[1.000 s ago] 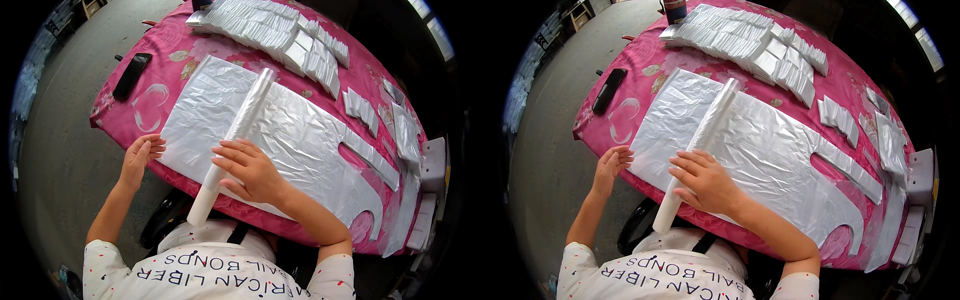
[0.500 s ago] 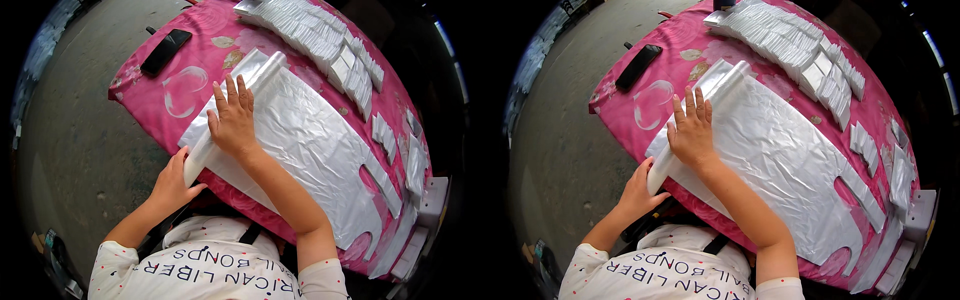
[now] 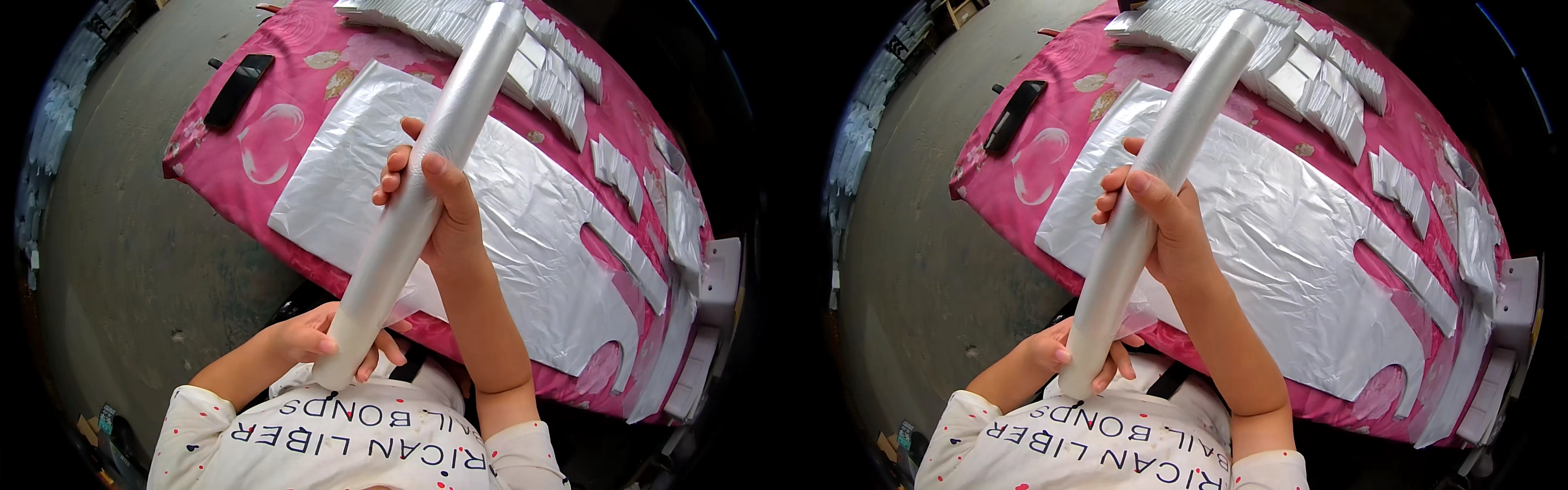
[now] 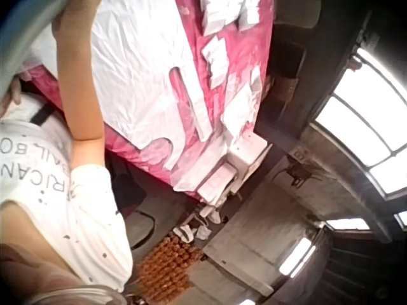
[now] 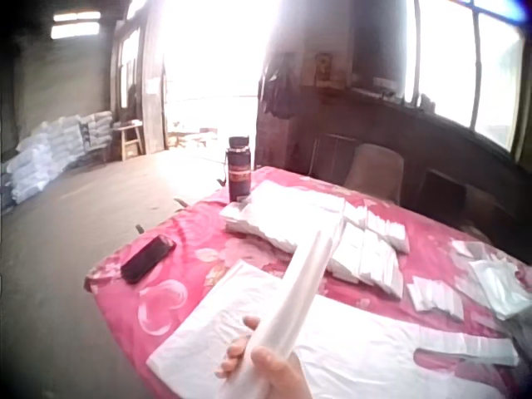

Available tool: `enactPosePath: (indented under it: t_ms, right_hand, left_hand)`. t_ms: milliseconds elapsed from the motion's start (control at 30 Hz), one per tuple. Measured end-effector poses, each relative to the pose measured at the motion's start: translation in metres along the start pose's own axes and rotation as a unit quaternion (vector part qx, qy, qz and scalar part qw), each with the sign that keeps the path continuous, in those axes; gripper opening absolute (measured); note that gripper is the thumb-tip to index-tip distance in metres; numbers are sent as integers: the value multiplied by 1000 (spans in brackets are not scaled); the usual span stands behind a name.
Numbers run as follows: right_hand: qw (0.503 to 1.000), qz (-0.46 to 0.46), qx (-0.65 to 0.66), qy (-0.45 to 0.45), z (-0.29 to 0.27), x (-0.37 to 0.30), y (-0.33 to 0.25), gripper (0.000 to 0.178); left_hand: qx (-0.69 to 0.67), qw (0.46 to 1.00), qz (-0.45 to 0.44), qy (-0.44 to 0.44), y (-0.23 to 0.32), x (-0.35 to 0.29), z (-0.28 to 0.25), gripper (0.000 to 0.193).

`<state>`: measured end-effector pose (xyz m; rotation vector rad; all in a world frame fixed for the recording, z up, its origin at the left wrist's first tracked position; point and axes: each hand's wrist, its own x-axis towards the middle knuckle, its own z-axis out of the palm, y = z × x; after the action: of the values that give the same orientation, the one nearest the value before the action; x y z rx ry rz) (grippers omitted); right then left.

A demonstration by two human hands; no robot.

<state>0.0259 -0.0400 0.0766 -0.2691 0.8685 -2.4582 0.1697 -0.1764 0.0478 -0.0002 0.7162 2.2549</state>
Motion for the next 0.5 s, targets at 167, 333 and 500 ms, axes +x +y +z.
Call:
enactPosePath:
  t_ms: [167,333,500]
  right_hand:
    - [973,-61,-155,160,-8,-19,-17,60]
    - [956,-91,-185,210,-18,-42,-14,55]
    - [950,-95,-200,221,-32,-54,8,54]
  left_hand:
    - [315,926,39,203,-10,24,-1,88]
    - [279,936,78,203,-16,41,-7,70]
    - [402,874,122,242,-21,60,-2,53]
